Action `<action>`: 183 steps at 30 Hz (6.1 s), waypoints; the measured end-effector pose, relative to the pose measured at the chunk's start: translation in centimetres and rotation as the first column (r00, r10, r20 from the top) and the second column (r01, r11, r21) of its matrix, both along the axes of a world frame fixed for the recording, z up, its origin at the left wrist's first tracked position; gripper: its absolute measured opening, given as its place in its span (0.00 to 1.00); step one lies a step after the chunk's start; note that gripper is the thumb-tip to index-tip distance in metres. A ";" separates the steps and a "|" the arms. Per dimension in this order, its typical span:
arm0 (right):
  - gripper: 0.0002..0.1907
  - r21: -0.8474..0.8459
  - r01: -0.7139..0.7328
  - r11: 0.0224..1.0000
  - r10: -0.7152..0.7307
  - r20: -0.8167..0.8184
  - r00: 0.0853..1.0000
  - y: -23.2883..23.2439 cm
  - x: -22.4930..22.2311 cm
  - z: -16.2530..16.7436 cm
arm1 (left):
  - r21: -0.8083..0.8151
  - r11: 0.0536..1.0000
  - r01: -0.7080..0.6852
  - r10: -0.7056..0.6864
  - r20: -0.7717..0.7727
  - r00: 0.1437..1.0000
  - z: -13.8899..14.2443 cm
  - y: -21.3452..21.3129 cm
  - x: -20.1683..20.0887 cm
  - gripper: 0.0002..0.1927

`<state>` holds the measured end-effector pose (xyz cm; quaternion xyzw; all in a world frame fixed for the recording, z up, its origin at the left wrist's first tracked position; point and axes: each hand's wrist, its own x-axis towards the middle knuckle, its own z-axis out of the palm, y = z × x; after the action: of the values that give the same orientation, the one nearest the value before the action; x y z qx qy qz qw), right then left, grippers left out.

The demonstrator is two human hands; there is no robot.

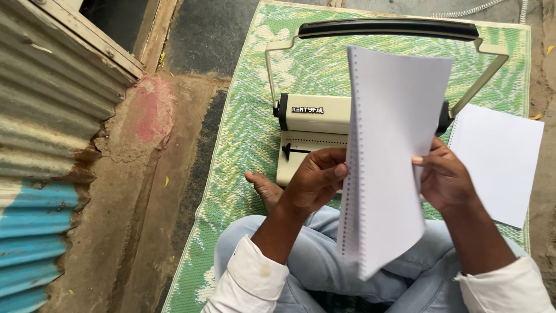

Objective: The person is aligning papers in a binding machine, pulling the lever to punch holes, and then threading a spiral coil through the punched holes by hand to assemble a notebook.

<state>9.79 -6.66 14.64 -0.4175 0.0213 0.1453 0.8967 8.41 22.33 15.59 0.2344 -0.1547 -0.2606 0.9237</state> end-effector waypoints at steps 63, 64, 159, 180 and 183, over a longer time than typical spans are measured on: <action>0.20 0.136 -0.050 0.989 0.047 0.019 0.999 2.9 -0.9 -0.5 | -0.107 0.994 -0.016 0.009 -0.063 0.998 0.5 -3.0 -2.7 0.27; 0.19 0.138 -0.031 0.990 0.029 0.017 0.999 2.9 -0.7 -0.5 | -0.063 0.997 -0.046 0.043 -0.052 0.998 0.7 -2.8 -2.5 0.30; 0.09 -0.749 0.237 0.618 -0.143 0.190 0.971 2.8 4.7 -7.1 | 0.738 0.335 -0.586 0.444 0.425 0.789 -16.9 0.6 7.4 0.15; 0.21 -0.714 -0.053 0.699 -0.162 -0.229 0.960 2.3 7.5 -13.1 | 0.908 0.273 -0.319 0.438 0.178 0.881 -13.2 -0.1 7.0 0.25; 0.22 -0.701 -0.076 0.709 -0.167 -0.272 0.948 2.2 7.2 -12.9 | 0.897 0.274 -0.348 0.437 0.206 0.876 -13.5 0.1 6.7 0.25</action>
<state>17.01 -4.46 1.78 -0.6976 0.2284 0.1682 0.6579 15.14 22.48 2.06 0.7223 0.1153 -0.0750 0.6778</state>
